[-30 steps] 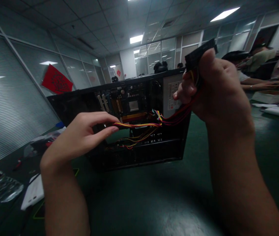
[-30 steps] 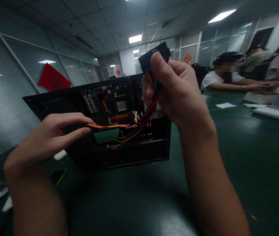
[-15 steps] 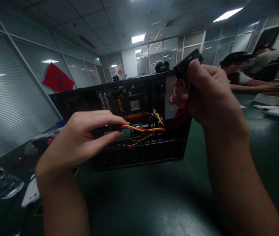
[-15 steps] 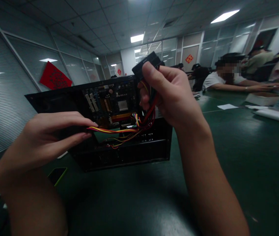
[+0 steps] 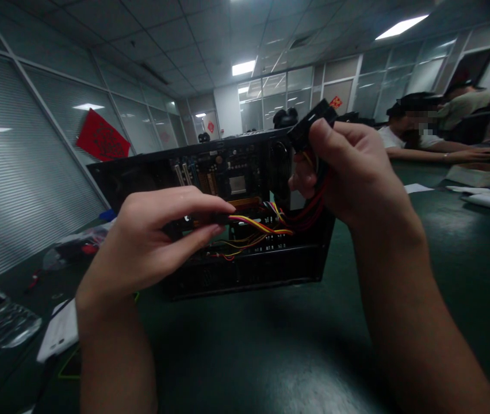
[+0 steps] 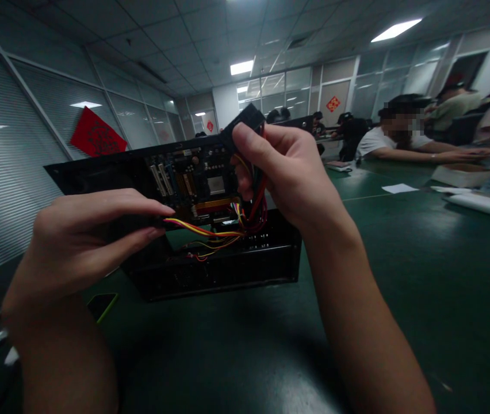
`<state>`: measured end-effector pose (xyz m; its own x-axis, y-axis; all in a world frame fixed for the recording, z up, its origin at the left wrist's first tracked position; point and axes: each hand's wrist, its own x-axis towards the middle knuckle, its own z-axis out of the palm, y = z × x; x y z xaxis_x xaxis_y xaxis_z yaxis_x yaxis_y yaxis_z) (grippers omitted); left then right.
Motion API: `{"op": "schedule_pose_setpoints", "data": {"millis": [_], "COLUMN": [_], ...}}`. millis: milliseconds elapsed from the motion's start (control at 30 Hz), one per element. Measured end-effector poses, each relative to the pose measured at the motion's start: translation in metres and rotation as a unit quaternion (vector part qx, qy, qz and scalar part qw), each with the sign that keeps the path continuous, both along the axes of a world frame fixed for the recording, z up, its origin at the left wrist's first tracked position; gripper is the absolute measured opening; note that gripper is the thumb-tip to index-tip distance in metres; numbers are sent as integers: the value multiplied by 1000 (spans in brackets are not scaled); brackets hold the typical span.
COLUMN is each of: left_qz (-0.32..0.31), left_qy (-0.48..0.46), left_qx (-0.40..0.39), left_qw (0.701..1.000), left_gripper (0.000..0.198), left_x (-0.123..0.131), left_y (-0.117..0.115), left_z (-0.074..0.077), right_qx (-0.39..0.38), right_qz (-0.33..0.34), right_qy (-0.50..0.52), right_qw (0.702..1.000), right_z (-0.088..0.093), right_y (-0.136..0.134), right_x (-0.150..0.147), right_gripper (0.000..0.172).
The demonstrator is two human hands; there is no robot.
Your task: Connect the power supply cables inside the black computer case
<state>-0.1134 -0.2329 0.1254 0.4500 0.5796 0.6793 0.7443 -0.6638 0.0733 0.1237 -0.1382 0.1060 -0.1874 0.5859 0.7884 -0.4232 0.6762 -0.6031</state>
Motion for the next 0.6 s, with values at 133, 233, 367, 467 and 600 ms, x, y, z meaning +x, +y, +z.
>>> {"op": "schedule_pose_setpoints", "data": {"millis": [133,233,367,467,600], "left_qz": [-20,-18,-5,-8,-19], "left_qy": [9,9,4,1,-6], "left_qx": [3,9,9,12,13], "left_qw": [1000,1000,1000,1000,1000], "left_gripper": [21,22,23,24,26], "left_x": [6,10,12,11,11], "left_y": [4,5,4,3,4], "left_z": [-3,-4,-4,-5,-6], "right_qx": [-10,-6,3,1,-1], "right_qz": [-23,-32,-47,-55,-59], "right_qy": [-15,-25,-28,-27,-29], "right_qw": [1000,999,998,998,998], "right_z": [0,0,-1,-2,-1], "right_y": [-2,-4,-3,-2,-4], "right_x": [-3,-3,-4,-5,-5], "right_gripper": [37,37,38,35,32]}}
